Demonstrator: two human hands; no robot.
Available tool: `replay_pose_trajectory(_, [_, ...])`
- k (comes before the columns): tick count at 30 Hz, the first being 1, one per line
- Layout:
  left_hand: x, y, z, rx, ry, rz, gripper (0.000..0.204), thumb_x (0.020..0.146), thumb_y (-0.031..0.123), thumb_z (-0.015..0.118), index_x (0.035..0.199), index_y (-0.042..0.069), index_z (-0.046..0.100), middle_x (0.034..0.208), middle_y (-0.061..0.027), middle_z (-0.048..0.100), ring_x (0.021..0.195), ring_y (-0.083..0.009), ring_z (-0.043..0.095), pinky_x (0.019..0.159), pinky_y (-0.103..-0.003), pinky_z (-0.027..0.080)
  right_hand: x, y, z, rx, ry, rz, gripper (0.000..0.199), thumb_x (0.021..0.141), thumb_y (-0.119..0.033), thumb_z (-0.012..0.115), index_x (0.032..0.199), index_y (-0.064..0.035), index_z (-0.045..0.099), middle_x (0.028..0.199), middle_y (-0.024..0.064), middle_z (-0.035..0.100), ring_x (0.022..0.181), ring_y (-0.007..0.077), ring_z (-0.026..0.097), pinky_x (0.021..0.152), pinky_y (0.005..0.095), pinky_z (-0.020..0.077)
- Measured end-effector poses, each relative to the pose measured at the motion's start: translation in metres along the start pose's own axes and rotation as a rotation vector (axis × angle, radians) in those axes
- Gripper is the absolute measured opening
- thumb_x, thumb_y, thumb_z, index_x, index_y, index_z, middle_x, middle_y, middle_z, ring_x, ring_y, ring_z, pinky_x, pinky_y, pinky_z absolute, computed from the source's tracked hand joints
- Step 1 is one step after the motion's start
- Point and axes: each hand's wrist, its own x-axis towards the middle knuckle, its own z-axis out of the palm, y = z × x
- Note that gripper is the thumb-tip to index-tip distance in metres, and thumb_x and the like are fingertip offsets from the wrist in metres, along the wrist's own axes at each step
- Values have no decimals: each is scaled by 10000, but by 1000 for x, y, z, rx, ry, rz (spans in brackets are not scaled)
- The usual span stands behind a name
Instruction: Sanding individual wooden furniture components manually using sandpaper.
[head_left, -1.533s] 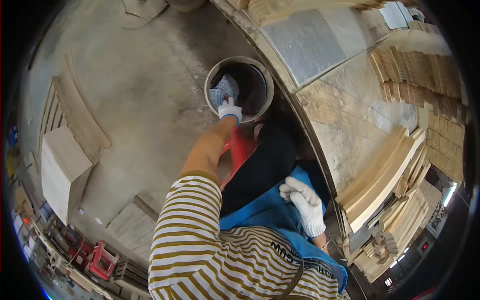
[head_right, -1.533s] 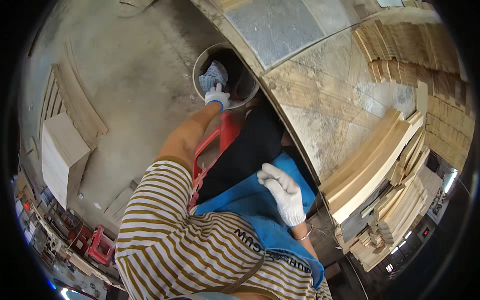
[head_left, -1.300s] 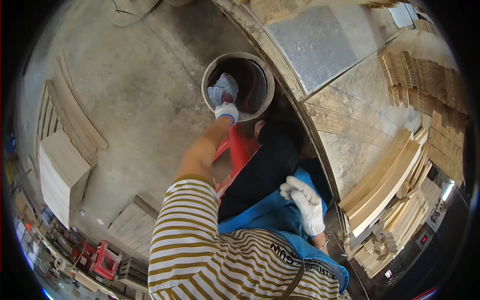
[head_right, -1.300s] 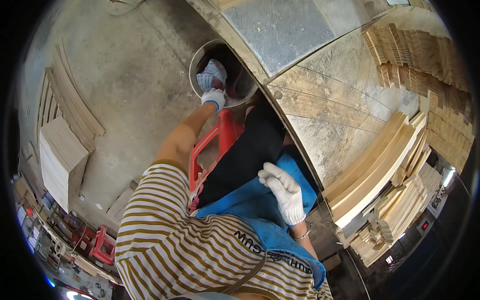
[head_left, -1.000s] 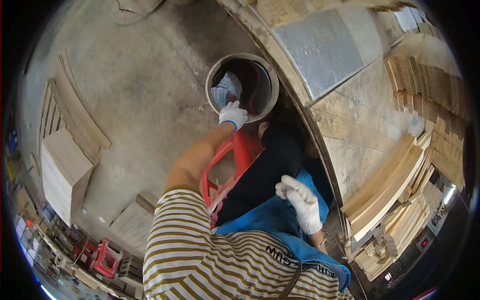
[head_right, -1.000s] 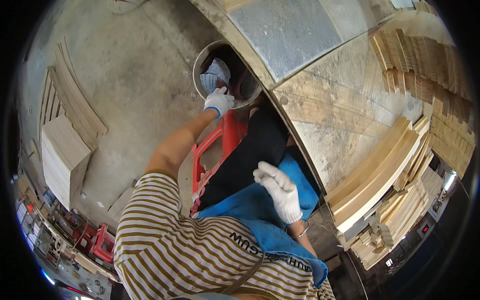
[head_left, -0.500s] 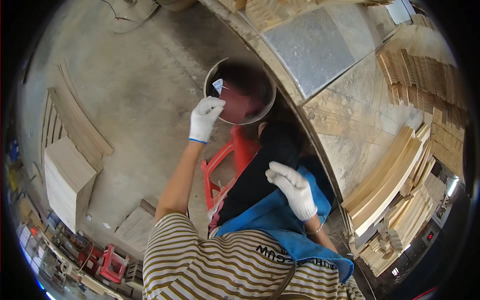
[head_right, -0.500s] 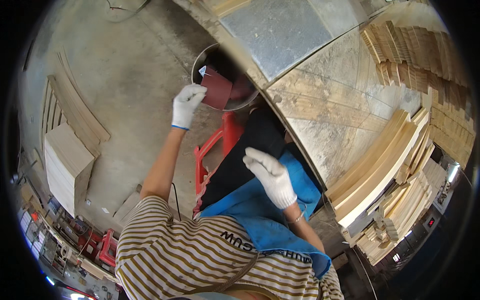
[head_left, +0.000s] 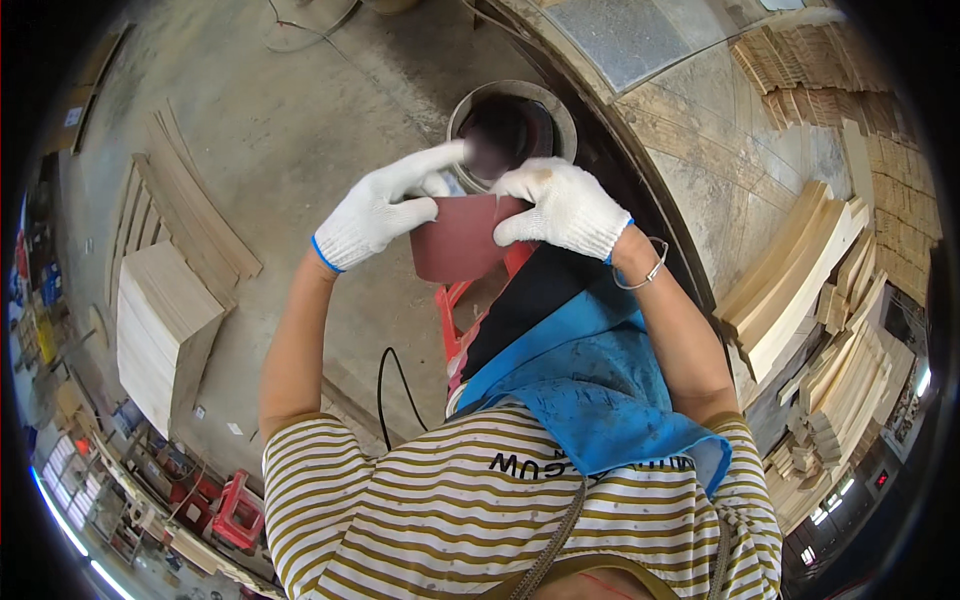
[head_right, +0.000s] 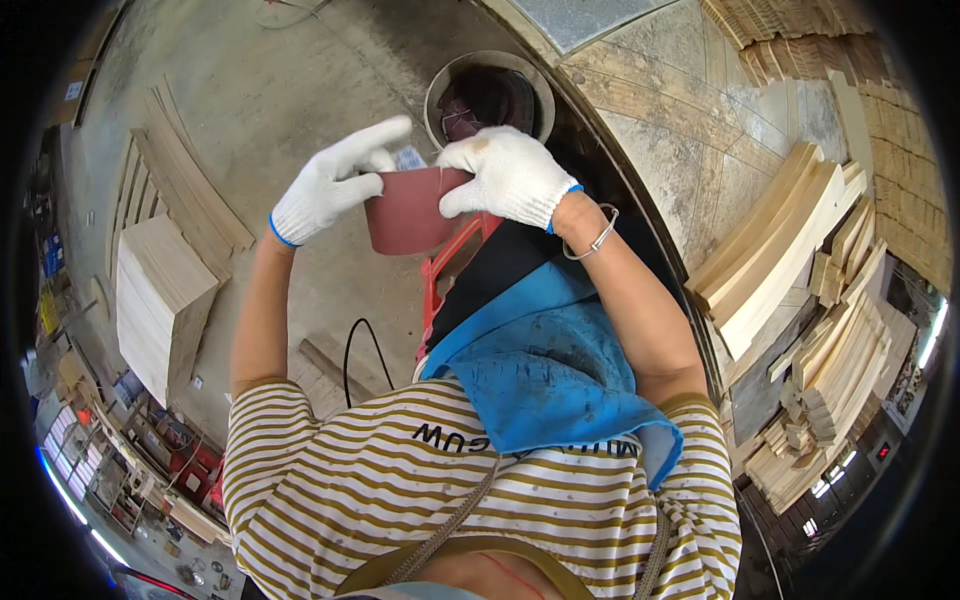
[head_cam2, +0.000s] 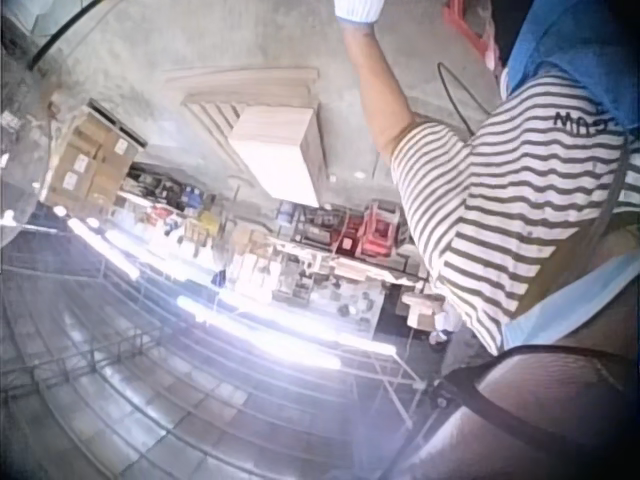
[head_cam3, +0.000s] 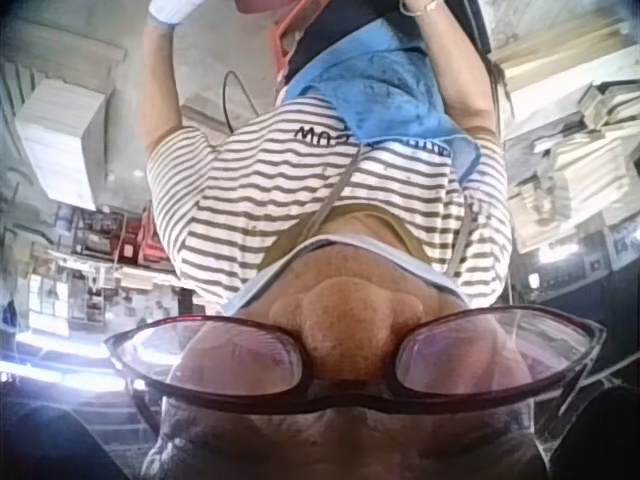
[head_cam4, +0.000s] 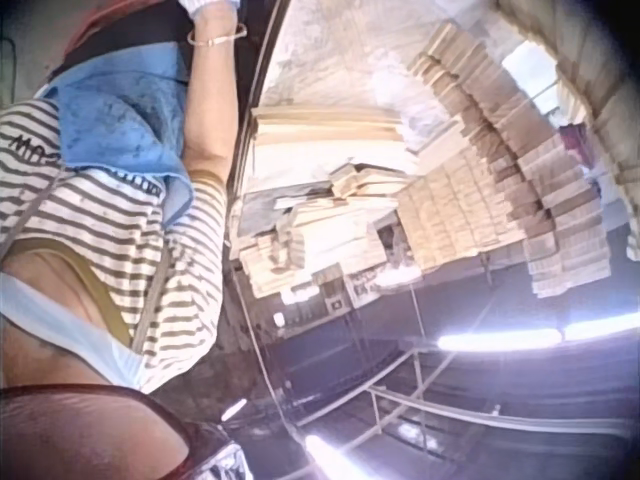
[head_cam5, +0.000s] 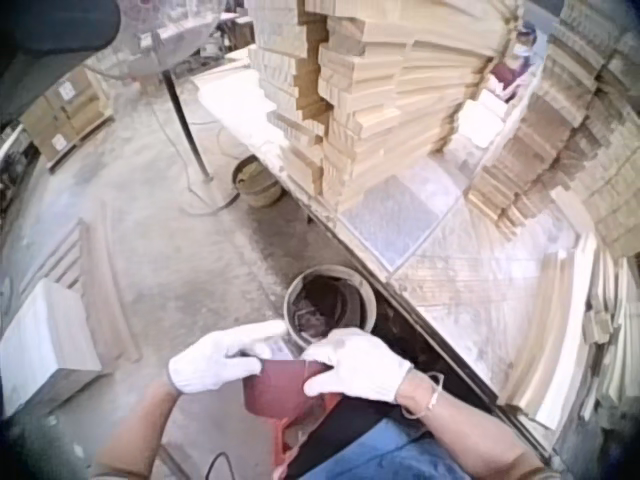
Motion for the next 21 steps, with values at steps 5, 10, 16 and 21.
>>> replay_pose_trajectory(5, [-3,-14,27,290,43,-109,306,837,203,643,1087,27,668,899,6,623,769,-66,513,750,-228,456,-6,-13,13,26,-197,250,308,729,-375,677,876,-105,659,820,138,645,757,340,618,695,408,499])
replay_pose_trajectory(10, [1,-52,48,-29,82,-269,250,838,242,650,766,2,644,669,0,572,648,-72,485,616,-249,419,-33,-19,34,-162,18,24,240,763,-332,657,760,-96,613,731,102,606,724,304,612,659,406,476])
replay_pose_trajectory(16, [20,-82,65,64,78,-185,262,830,254,652,758,2,635,676,-65,569,680,-131,507,661,-291,430,-69,-33,47,-412,166,-147,136,748,-243,655,699,-146,574,648,27,538,637,219,572,604,356,437])
replay_pose_trajectory(21, [59,-153,-20,853,505,-188,284,842,324,597,825,48,664,806,-125,665,742,-278,625,738,-347,484,-96,-64,20,-237,261,-97,144,731,-244,686,672,-157,587,586,27,479,579,214,526,570,332,407])
